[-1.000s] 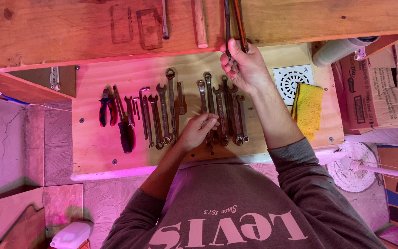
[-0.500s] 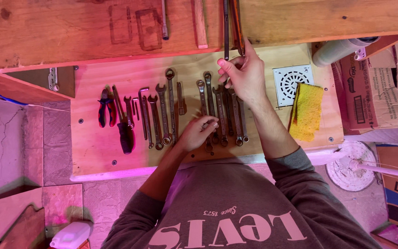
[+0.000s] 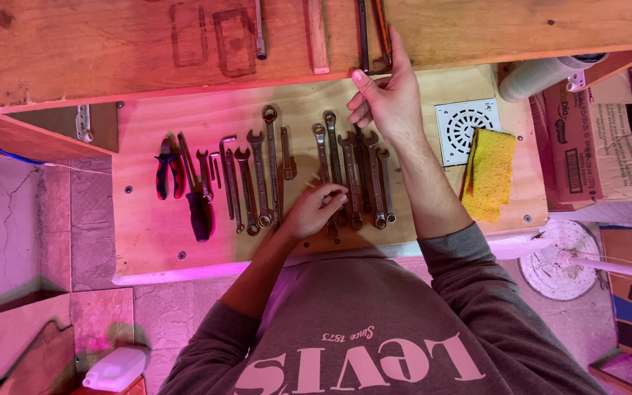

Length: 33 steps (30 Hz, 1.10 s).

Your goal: The person wipes down a wooden workbench using a yellow sponge, then handles and arranges several wrenches, a hammer, a screwdriver, and pliers on the surface.

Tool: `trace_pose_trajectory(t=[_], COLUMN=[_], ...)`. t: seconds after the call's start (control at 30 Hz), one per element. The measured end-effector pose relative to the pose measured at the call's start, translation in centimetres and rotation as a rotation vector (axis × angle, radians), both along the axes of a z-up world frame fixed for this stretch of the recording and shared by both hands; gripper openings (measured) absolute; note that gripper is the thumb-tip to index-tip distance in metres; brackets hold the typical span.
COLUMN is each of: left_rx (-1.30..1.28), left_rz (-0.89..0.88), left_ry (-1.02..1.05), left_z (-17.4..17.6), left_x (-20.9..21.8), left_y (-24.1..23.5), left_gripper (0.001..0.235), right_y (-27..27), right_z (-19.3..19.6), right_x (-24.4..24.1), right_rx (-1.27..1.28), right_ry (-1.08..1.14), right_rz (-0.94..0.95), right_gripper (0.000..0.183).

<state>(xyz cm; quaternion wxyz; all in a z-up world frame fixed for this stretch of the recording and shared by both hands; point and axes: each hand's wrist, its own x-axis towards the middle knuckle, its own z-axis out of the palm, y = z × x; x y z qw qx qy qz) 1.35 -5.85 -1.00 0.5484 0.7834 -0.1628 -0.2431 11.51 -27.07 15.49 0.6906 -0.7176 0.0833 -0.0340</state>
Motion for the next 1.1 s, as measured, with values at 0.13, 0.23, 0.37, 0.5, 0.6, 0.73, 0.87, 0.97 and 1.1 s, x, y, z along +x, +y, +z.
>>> trace_pose_trajectory(t=[0.13,0.23,0.37,0.5,0.6,0.73,0.87,0.97,1.1], left_rx=[0.012,0.010,0.135,0.342,0.478,0.529,0.427,0.199,-0.141], left_rz=[-0.020,-0.013,0.068,0.253,0.315,0.362,0.316,0.311,0.389], left_ry=[0.014,-0.002,-0.155,-0.407,-0.600,-0.753,-0.229,0.055,0.224], left_z=[-0.5,-1.9,-6.4,-8.0,-11.6,-10.1,-12.4,-16.3,-13.5], left_x=[0.0,-0.3,-0.8,-2.8,-4.5,-3.6,-2.2,-0.4,-0.8], left_y=[0.2,0.4,1.0,0.1,-0.7,-2.0,-1.2,-0.6,0.0], left_gripper=[0.038,0.035,0.039,0.046,0.056,0.057,0.051,0.068,0.066], right_y=[0.3,0.5,0.2,-0.2,-0.8,-1.4,-0.5,-0.1,1.0], right_z=[-0.4,-2.0,-6.8,-13.6,-17.1,-23.6,-24.0,-23.9,-21.0], right_x=[-0.4,-2.4,-5.8,-9.4,-12.5,-15.1,-17.0,-17.3,-18.1], right_rx=[0.042,-0.075,-0.071,-0.119,-0.176,-0.368,-0.415,-0.456,-0.488], right_ry=[0.011,-0.016,-0.369,-0.274,-0.106,-0.015,0.038,0.060,0.120], right_rz=[-0.023,-0.100,-0.052,-0.030,0.059,0.065,0.091,0.145,0.278], right_gripper=[0.099,0.109,0.046,0.012,0.011,0.014,0.019,0.020,0.030])
